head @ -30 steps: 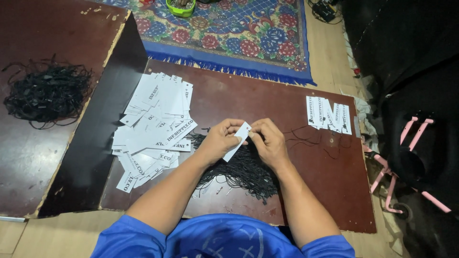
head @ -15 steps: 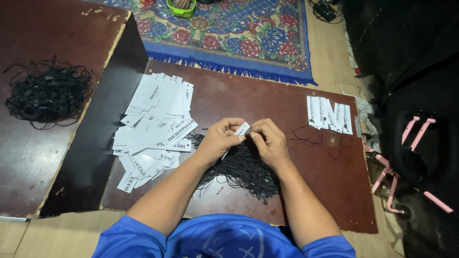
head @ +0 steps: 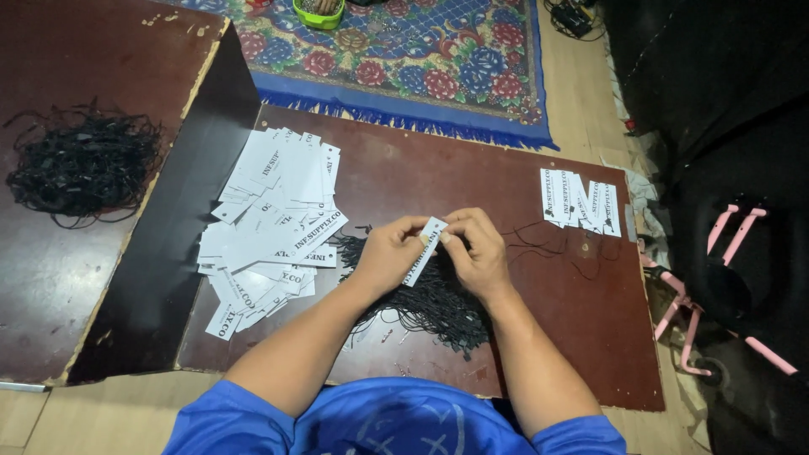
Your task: The person sits at a low table and repeatedly picks up white paper tags and black cords. They thread the cord through the hole in each tag and place the assembled unit on a growing pile to the right. The process continues for the duration of the clip.
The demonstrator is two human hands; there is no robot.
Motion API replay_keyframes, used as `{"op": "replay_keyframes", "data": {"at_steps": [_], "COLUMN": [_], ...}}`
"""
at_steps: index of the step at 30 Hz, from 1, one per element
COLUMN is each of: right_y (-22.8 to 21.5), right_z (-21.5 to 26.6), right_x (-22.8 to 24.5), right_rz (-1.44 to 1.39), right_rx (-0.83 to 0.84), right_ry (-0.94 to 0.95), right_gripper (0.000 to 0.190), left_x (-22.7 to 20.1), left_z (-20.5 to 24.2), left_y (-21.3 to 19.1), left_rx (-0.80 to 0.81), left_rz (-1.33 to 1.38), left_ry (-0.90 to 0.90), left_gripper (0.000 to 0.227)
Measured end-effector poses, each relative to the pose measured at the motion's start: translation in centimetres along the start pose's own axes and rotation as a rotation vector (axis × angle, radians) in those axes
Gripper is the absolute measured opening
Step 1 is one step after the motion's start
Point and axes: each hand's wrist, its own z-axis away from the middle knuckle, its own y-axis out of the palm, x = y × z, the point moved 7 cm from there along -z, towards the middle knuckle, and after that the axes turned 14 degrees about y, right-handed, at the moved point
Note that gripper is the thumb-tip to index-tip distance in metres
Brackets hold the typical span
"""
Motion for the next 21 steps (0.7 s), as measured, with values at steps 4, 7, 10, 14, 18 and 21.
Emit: {"op": "replay_keyframes", "data": {"at_steps": [4,7,10,14,18,21], "right_y": [0.0,0.0,0.3,0.8,1.1,1.1], "right_z": [-0.1,-0.1,-0.1,0.0,0.2,0.2], "right_x": [-0.5,-0.4,-0.3,-0.5,-0.4,-0.9], "right_rz": [0.015,0.018,-0.006,-0.024,-0.033,-0.046], "right_rx": [0.005,0.002,0.064,0.119,0.141,0.154], "right_ry": [-0.006,-0.013,-0.016,-0.039,-0.037,0.013], "right_gripper": [0.007,0.007,0.010,0.010,0.010,0.007], "left_x": [0.0,0.1,1.6,2.3,1.7,0.7], "left_z": [0.1,0.0,0.1,-0.1,-0.4,-0.4], "left_y": [0.4,0.7,0.8,0.2,0.1,0.0], "left_rx": [0.049,0.114,0.090,0.055,0.095,0.112], "left_rz": [0.005,0.003,0.092,0.071,-0.096,-0.159], "left_ry": [0.073,0.151,0.040,0.054,0.188,0.202], "left_gripper": [0.034,0.031,0.026,0.013,0.011,0.011]}}
